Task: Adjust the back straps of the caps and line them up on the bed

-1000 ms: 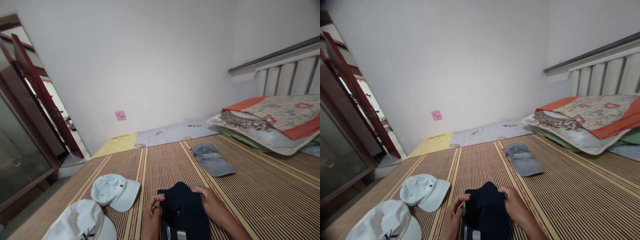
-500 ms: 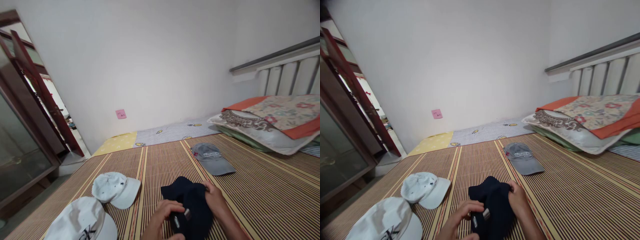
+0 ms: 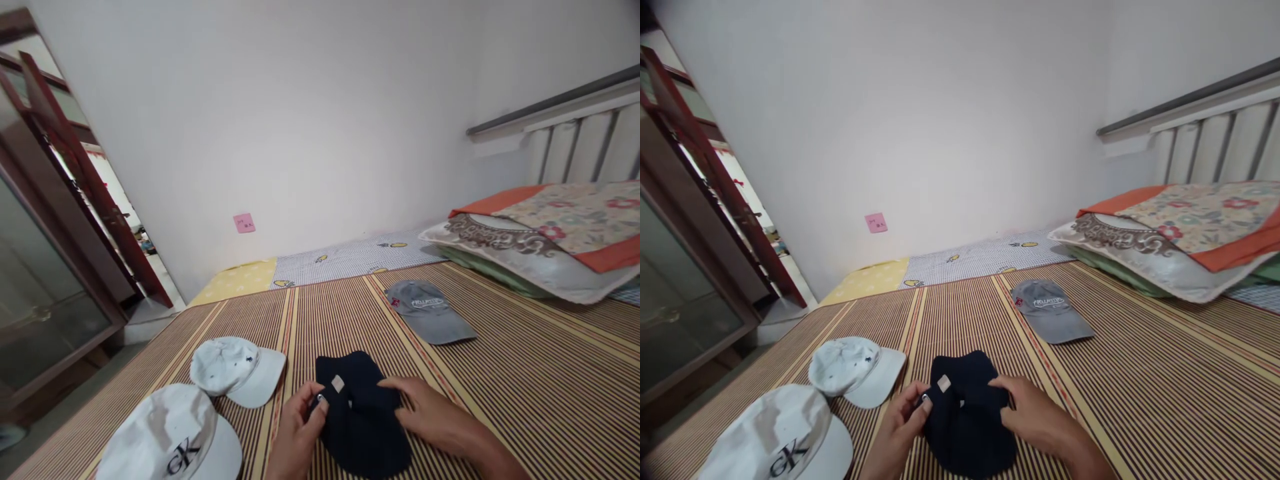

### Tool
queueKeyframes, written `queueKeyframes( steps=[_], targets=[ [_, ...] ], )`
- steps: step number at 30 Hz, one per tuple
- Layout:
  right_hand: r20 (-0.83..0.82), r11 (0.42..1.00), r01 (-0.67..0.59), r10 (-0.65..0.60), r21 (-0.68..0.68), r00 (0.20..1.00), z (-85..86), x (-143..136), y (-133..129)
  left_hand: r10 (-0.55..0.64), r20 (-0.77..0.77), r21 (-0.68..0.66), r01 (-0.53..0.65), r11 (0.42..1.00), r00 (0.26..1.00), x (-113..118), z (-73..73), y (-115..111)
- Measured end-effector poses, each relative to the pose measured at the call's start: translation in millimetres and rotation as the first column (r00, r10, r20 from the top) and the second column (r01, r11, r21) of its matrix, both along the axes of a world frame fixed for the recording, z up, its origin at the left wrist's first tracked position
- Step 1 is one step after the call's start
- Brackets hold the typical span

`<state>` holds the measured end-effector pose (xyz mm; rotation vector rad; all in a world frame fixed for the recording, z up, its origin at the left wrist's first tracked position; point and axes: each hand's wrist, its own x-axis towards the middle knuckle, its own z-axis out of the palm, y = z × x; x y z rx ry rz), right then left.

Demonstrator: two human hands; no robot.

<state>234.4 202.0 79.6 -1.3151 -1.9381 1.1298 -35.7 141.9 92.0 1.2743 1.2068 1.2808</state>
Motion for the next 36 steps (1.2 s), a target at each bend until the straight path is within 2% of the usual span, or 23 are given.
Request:
queueKeyframes(
  steps=[2, 4, 6, 10, 13, 16, 20, 23, 26, 29, 33, 36],
  targets=[
    [-0.033, 0.999, -0.020, 0.019, -0.041, 0.999, 16.0, -3.2, -5.0, 0.006, 0.052, -0.024, -0.005, 1.000, 0.999, 1.8, -3.4, 0.9],
    [0.032, 0.999, 0.036, -0.036, 0.000, 0.999, 21.9, -14.4, -6.7, 0.004, 0.081, -0.031, -0.001, 1.000, 0.997, 3.1, -8.2, 2.4],
    [0.150, 0.994, 0.083, -0.094, 0.078, 0.984, 18.5, -31.0, -6.9, -0.018, 0.064, -0.032, 0.020, 0.999, 0.998, 2.8, -12.6, 3.6],
    [0.330, 0.984, 0.026, -0.084, 0.177, 0.940, 5.8, -61.2, -10.1, -0.078, 0.018, -0.018, 0.078, 0.997, 0.997, 0.6, -15.2, 3.9],
    [0.385, 0.980, 0.002, -0.080, 0.198, 0.920, 5.4, -69.0, -14.2, -0.053, 0.001, 0.014, 0.053, 0.998, 0.999, 1.8, -11.3, 3.1],
    [0.256, 0.979, 0.005, -0.058, 0.204, 0.965, 11.2, -63.1, -13.4, -0.043, 0.026, -0.013, 0.044, 0.999, 0.999, 5.8, -5.8, 2.0],
    [-0.102, 0.976, 0.086, -0.066, 0.202, 0.993, 21.6, -39.1, -2.9, 0.001, 0.158, -0.061, 0.008, 0.998, 0.988, 10.0, -1.6, 0.9],
    [-0.359, 0.994, 0.073, -0.040, 0.080, 0.932, 27.3, -14.9, 3.0, 0.056, 0.235, -0.101, -0.032, 0.994, 0.970, 11.5, -1.7, 1.5],
    [-0.521, 0.998, 0.060, -0.065, -0.026, 0.851, 28.9, 5.0, 2.7, 0.067, 0.279, -0.112, -0.037, 0.993, 0.958, 14.8, -1.5, 2.6],
    [-0.560, 0.993, 0.042, -0.096, -0.109, 0.823, 28.2, 13.4, -0.4, 0.077, 0.288, -0.122, -0.043, 0.992, 0.955, 21.0, 1.1, 2.3],
    [-0.423, 0.987, -0.114, 0.057, -0.112, 0.904, 31.5, 7.1, -6.2, 0.076, 0.346, -0.145, -0.026, 0.989, 0.935, 28.2, 4.4, 1.4],
    [-0.282, 0.985, -0.140, 0.105, -0.106, 0.954, 36.4, -1.8, -12.5, 0.064, 0.406, -0.148, -0.004, 0.989, 0.912, 31.0, 4.5, 2.4]
  ],
)
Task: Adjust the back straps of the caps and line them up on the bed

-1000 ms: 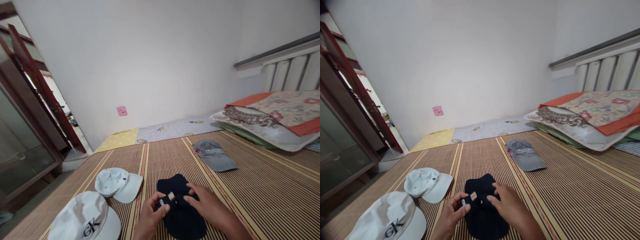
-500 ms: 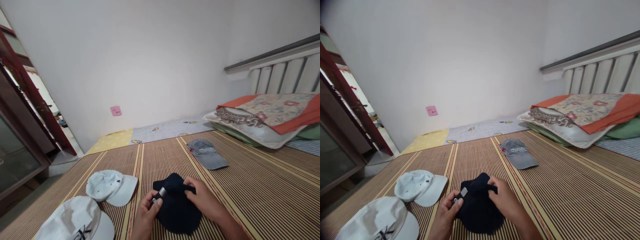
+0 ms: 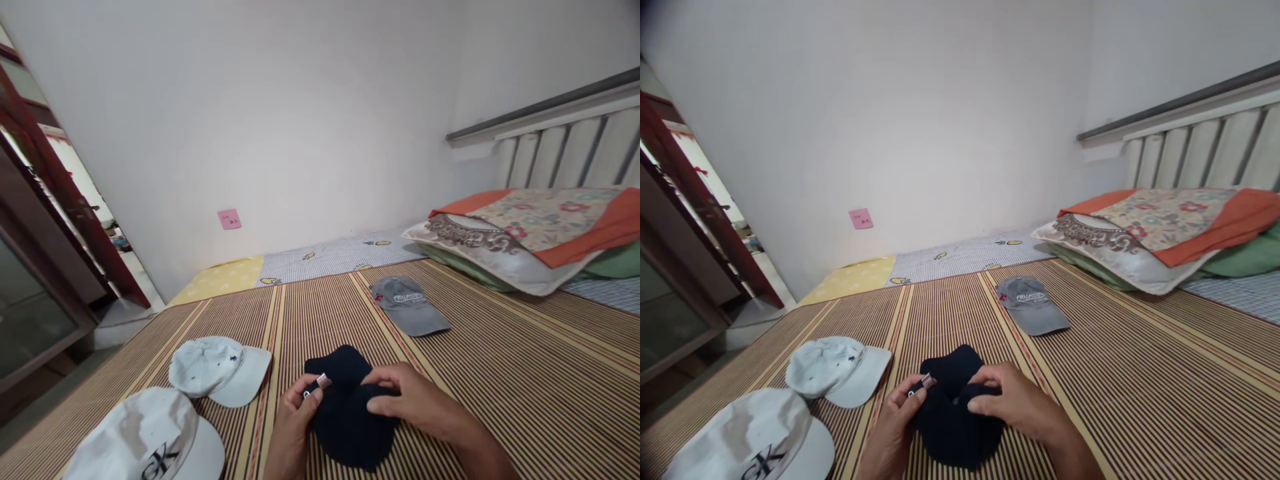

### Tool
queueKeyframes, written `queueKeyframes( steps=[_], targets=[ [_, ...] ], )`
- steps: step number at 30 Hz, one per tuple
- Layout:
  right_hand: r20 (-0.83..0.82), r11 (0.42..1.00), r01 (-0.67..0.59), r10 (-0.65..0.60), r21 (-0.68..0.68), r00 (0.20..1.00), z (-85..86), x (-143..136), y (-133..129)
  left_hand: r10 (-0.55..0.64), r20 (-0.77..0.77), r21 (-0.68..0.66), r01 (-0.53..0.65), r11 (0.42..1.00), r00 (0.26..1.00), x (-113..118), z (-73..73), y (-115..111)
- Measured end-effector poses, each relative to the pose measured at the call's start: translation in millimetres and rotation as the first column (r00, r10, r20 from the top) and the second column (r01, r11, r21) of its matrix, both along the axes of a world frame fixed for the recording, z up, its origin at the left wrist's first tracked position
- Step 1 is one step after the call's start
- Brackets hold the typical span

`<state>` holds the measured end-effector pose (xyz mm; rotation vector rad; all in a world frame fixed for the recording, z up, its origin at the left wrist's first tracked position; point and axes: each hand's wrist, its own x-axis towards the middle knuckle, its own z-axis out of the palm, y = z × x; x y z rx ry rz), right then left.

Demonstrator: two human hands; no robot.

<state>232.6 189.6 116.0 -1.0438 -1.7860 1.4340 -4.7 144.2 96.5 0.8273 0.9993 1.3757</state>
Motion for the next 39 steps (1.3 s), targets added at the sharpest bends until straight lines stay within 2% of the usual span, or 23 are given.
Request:
queueKeyframes(
  steps=[3, 6, 10, 14, 22, 25, 28, 32, 35, 39],
  targets=[
    [0.181, 0.996, 0.026, -0.041, 0.085, 0.983, 1.8, -3.6, -4.3, 0.019, 0.046, -0.008, -0.019, 1.000, 0.999, 3.3, 0.6, 1.8],
    [0.196, 0.988, 0.028, -0.058, 0.151, 0.979, 2.4, 1.9, -4.0, 0.034, 0.056, -0.007, -0.033, 0.999, 0.998, 7.3, 3.0, 2.6],
    [-0.117, 0.995, -0.026, 0.037, 0.094, 0.992, 9.1, 16.2, -1.8, 0.018, 0.056, -0.012, -0.017, 1.000, 0.998, 6.6, 4.3, 1.5],
    [-0.418, 1.000, 0.017, -0.011, 0.010, 0.908, 15.1, 22.2, -2.7, 0.033, 0.080, -0.007, -0.032, 0.999, 0.996, -0.2, 1.9, -0.1],
    [-0.619, 0.978, 0.139, -0.207, -0.157, 0.758, 20.6, 16.3, -7.5, -0.016, 0.077, 0.008, 0.015, 1.000, 0.997, 4.8, 8.1, -3.5],
    [-0.657, 0.974, 0.130, -0.221, -0.184, 0.721, 19.2, 13.2, -7.9, -0.009, 0.083, -0.009, 0.010, 1.000, 0.997, 5.4, 8.0, -2.5],
    [-0.595, 0.981, 0.099, -0.179, -0.164, 0.783, 12.9, 7.8, -6.7, -0.023, 0.099, -0.020, 0.025, 1.000, 0.995, 2.6, 4.6, -0.4],
    [-0.423, 0.997, 0.056, -0.074, -0.056, 0.903, 6.4, -0.8, -5.8, -0.042, 0.140, -0.032, 0.047, 0.998, 0.989, 0.7, 1.8, 1.1],
    [-0.302, 0.999, -0.029, 0.022, -0.020, 0.953, 10.4, -6.1, -9.3, -0.049, 0.155, -0.016, 0.053, 0.998, 0.987, 2.4, 1.0, 1.3],
    [-0.212, 0.994, -0.101, 0.092, -0.030, 0.973, 20.9, -11.5, -15.7, -0.085, 0.156, 0.003, 0.085, 0.996, 0.984, 4.4, -2.4, 1.5]
  ],
)
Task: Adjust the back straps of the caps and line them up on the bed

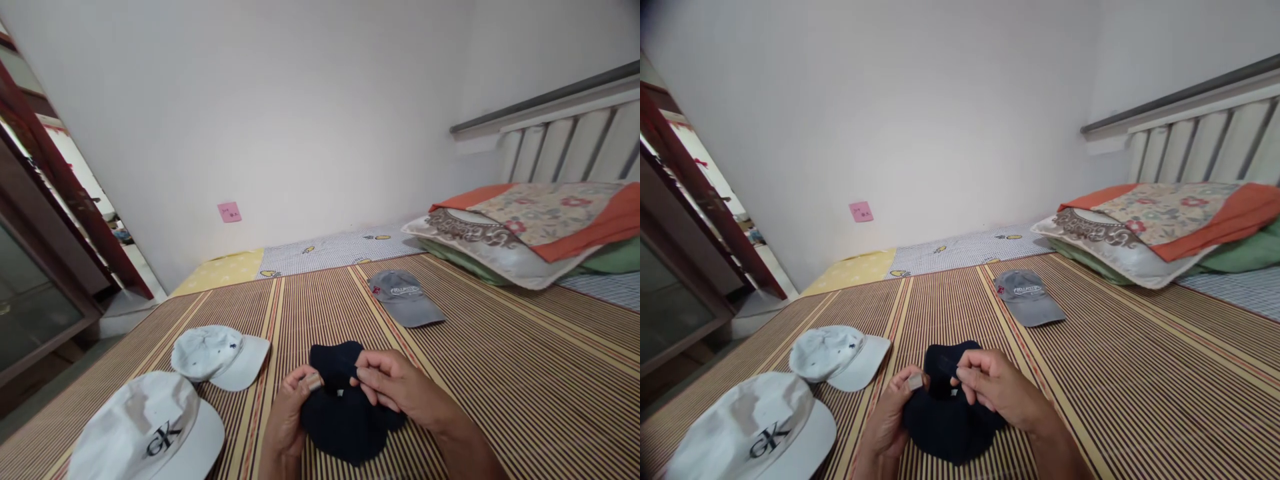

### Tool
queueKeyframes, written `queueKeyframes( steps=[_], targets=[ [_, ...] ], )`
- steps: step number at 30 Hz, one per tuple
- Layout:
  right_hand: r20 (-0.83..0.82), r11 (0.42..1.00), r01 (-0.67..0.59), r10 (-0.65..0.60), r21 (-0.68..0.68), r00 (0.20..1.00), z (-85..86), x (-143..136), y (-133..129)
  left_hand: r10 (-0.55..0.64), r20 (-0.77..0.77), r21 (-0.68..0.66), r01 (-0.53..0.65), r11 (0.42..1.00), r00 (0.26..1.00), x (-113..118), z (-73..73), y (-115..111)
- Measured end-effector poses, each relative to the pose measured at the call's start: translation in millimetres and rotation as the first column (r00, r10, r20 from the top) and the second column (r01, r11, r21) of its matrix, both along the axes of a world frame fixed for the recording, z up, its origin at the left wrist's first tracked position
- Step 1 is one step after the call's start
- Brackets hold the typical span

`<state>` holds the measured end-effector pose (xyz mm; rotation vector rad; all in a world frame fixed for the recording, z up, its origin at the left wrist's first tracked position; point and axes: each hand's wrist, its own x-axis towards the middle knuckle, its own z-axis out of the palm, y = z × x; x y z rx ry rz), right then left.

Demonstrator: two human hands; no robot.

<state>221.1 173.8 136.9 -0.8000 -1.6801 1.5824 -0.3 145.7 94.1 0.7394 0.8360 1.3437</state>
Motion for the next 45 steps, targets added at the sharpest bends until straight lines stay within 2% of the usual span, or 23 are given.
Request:
queueKeyframes(
  steps=[3, 11, 19, 30, 39, 45],
  targets=[
    [0.004, 1.000, -0.013, 0.013, -0.008, 1.000, 2.1, -5.3, -2.0, -0.001, -0.005, 0.001, 0.001, 1.000, 1.000, 0.0, -2.4, 0.3],
    [0.011, 0.999, -0.036, 0.036, 0.025, 0.999, -6.6, -22.6, -1.7, -0.052, 0.022, 0.040, 0.051, 0.998, 0.998, -2.0, -4.8, 0.5],
    [-0.004, 0.997, -0.077, 0.077, 0.030, 0.997, -11.0, -22.3, -0.2, -0.015, 0.018, 0.037, 0.014, 0.999, 1.000, 0.5, -0.6, -0.5],
    [0.059, 0.994, -0.109, 0.107, 0.025, 0.992, -10.9, -24.5, -0.1, -0.036, -0.005, 0.031, 0.036, 0.999, 0.999, -1.2, -4.9, -2.0],
    [0.157, 0.985, -0.125, 0.106, 0.119, 0.982, -3.9, -22.7, -4.9, -0.137, -0.035, 0.080, 0.140, 0.987, 0.990, -2.5, -6.0, -2.3],
    [0.195, 0.973, -0.127, 0.089, 0.191, 0.977, 0.7, -19.4, -6.1, -0.161, -0.060, 0.081, 0.165, 0.983, 0.985, -1.8, -6.5, -2.9]
  ],
)
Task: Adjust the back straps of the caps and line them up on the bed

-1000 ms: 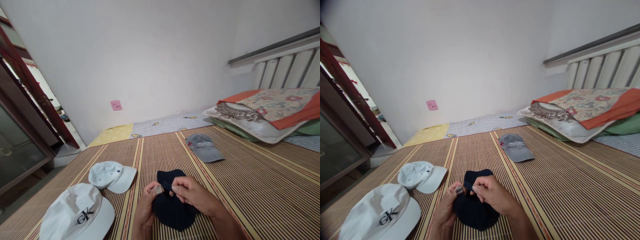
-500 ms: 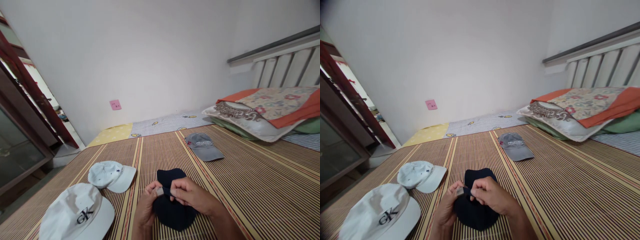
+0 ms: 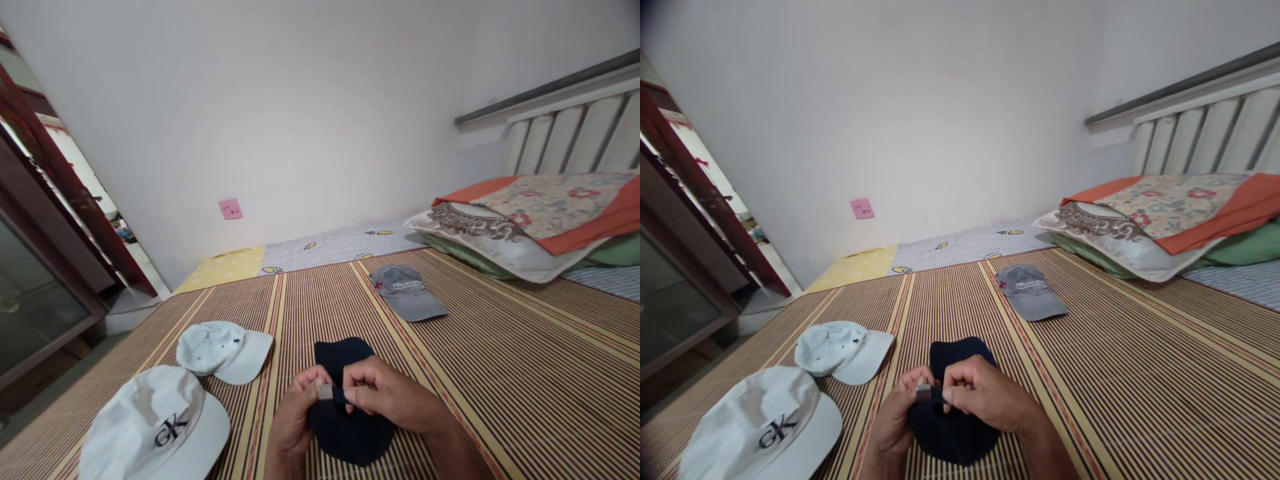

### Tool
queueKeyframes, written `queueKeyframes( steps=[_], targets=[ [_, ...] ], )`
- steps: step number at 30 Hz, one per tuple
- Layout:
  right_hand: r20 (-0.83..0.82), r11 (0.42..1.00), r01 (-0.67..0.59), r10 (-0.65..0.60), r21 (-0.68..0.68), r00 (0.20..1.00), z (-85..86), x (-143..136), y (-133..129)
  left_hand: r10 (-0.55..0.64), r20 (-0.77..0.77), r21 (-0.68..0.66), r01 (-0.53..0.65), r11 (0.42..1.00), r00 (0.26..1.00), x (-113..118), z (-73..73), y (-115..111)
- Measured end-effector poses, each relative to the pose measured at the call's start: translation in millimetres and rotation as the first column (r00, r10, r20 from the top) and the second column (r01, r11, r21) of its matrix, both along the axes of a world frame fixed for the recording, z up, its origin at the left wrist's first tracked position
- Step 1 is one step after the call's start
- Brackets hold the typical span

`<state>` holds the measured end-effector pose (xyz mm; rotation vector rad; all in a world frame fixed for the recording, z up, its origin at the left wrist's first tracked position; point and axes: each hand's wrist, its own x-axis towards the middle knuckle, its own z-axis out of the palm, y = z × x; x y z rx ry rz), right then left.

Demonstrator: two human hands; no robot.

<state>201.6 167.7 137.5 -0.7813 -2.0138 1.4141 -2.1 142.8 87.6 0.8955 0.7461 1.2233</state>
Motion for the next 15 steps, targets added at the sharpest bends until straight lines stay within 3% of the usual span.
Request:
queueKeyframes(
  steps=[8, 13, 15],
  targets=[
    [-0.001, 0.998, 0.014, -0.014, 0.057, 1.000, 1.8, -6.1, -2.6, -0.050, -0.033, 0.018, 0.051, 0.999, 0.998, 2.7, 0.7, -0.1],
    [-0.044, 0.999, 0.026, -0.028, -0.042, 0.999, 5.9, -2.6, -3.9, -0.034, 0.012, 0.007, 0.034, 0.999, 0.999, 2.5, -1.4, 1.1],
    [-0.052, 0.998, 0.052, -0.053, -0.021, 0.997, 6.5, 6.9, -2.2, -0.019, 0.014, 0.006, 0.019, 1.000, 1.000, 2.2, -2.0, 1.3]
  ],
)
